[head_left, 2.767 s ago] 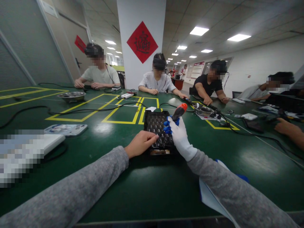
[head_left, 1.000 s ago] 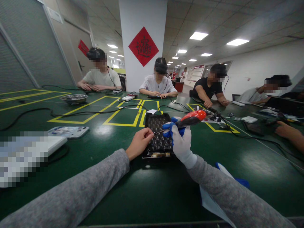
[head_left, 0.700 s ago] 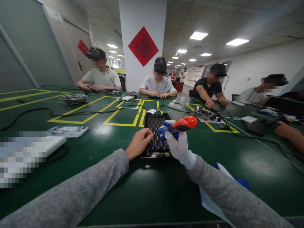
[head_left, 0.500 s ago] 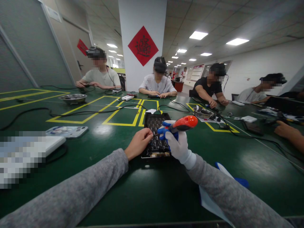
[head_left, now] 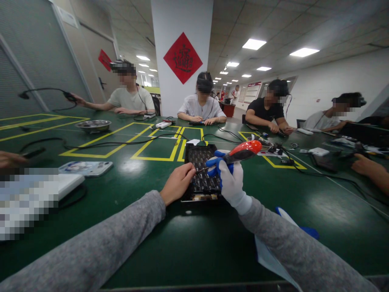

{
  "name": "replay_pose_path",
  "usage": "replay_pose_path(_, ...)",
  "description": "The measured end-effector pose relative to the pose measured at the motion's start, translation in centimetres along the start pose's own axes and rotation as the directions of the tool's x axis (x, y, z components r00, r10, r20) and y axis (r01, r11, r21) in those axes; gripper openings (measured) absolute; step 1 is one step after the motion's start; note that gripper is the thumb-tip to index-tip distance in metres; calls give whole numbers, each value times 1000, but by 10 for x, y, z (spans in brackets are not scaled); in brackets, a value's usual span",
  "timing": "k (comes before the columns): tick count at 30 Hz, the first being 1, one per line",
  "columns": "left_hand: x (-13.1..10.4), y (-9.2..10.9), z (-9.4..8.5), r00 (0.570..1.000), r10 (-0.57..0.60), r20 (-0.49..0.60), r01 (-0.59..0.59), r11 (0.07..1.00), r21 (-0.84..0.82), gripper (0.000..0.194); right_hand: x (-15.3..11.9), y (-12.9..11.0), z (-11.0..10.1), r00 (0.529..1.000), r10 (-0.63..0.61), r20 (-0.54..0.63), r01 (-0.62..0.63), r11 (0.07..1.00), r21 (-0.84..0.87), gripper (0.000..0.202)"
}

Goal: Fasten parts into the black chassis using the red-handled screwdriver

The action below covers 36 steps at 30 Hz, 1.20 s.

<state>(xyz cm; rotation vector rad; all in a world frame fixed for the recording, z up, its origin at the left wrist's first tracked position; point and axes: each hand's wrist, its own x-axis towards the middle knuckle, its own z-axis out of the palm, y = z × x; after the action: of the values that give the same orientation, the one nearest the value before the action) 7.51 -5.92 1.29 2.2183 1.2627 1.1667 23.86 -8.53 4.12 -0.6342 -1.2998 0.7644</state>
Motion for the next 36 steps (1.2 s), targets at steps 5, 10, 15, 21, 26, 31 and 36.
replay_pose_path(5,0,0,0,1000,1,-4,-1,1000,8,29,0,-1,0,1000,1,9,-1,1000,11,26)
replay_pose_path(10,0,-1,0,1000,-13,6,13,999,30,23,-1,0,-1,1000,0,17,-1,1000,22,26)
replay_pose_path(15,1,-1,0,1000,-10,8,10,999,33,22,-1,2,-1,1000,26,0,-26,1000,11,29)
replay_pose_path(21,2,-1,-2,1000,-6,27,5,999,31,22,0,1,-2,999,36,30,-35,999,-22,29)
replay_pose_path(26,2,-1,-2,999,-4,47,3,1000,12,23,1,3,-6,989,-23,147,29,999,-34,27)
replay_pose_path(31,2,-2,-3,999,5,47,-5,1000,-4,25,3,8,-12,965,-99,243,123,989,-82,25)
replay_pose_path(36,1,-2,-3,999,9,38,-9,1000,-8,25,2,7,-11,975,-86,207,105,991,-80,24)
